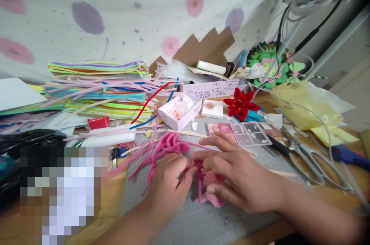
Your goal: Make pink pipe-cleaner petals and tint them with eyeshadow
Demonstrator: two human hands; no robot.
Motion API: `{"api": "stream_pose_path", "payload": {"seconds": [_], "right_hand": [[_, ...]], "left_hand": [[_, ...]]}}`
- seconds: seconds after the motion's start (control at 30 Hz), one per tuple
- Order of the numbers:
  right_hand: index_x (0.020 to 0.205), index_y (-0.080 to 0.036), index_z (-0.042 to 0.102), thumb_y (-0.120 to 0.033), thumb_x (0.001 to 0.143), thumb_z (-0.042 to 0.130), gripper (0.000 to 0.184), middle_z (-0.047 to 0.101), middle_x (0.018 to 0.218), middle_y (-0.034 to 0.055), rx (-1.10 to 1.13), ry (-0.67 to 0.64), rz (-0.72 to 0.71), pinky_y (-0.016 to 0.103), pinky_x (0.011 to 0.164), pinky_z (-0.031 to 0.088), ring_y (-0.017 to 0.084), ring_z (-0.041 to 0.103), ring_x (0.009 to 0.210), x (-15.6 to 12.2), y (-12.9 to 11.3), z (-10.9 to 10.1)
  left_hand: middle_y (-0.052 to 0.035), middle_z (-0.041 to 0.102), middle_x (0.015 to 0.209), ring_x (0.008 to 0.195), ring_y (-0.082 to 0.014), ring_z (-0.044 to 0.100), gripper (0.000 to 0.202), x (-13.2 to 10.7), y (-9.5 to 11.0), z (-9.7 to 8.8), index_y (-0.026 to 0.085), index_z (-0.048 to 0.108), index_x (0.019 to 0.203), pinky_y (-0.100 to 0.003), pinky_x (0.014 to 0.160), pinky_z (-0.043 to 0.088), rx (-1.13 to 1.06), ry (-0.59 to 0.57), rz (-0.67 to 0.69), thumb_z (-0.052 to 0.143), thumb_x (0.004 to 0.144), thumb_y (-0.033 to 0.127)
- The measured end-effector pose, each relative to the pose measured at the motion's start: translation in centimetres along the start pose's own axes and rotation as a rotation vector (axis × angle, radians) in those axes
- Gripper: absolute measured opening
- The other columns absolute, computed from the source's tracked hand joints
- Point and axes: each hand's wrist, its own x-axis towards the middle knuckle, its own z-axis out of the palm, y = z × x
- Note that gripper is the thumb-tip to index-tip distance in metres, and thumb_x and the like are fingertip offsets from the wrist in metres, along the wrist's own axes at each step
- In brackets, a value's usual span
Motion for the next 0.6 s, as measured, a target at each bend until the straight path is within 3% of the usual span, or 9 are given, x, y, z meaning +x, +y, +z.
{"api": "stream_pose_path", "payload": {"seconds": [0.07,0.23,0.4,0.6], "right_hand": [[0.097,-0.02,0.054,-0.036,0.09,0.051,0.018,0.06,0.124,0.0062,-0.066,0.026,-0.01,0.055,0.109,0.018,0.026,0.039,0.126,-0.2,0.1,0.0],[0.095,-0.019,0.057,-0.032,0.089,0.054,0.015,0.062,0.123,0.0064,-0.241,0.176,-0.058,0.054,0.11,0.018,0.028,0.04,0.127,-0.8,0.4,0.6],[0.093,-0.021,0.06,-0.029,0.091,0.051,0.012,0.059,0.129,0.0017,-0.309,0.153,-0.131,0.052,0.114,0.009,0.026,0.038,0.13,-0.9,0.1,2.0],[0.091,-0.021,0.059,-0.029,0.09,0.053,0.01,0.061,0.125,-0.0003,-0.27,0.179,-0.145,0.051,0.115,0.008,0.024,0.042,0.126,-0.7,-0.5,2.5]], "left_hand": [[-0.0013,0.055,0.065,0.067,-0.0161,0.051,0.024,0.0,0.0,0.1,0.018,0.053,0.066,-0.028,0.063,0.038,-0.036,-0.016,-0.044,0.045,0.088,0.025],[0.0011,0.051,0.062,0.061,-0.0143,0.048,0.031,0.2,0.3,-0.2,0.019,0.055,0.068,-0.026,0.058,0.037,-0.325,-0.074,-0.319,0.045,0.089,0.04],[0.0015,0.051,0.064,0.063,-0.0142,0.047,0.031,0.4,0.4,-0.3,0.019,0.053,0.065,-0.026,0.06,0.037,-0.453,-0.065,-0.366,0.047,0.087,0.04],[0.0024,0.049,0.064,0.063,-0.0138,0.046,0.029,0.4,0.2,0.0,0.019,0.053,0.066,-0.025,0.06,0.037,-0.512,-0.074,-0.403,0.049,0.086,0.039]]}}
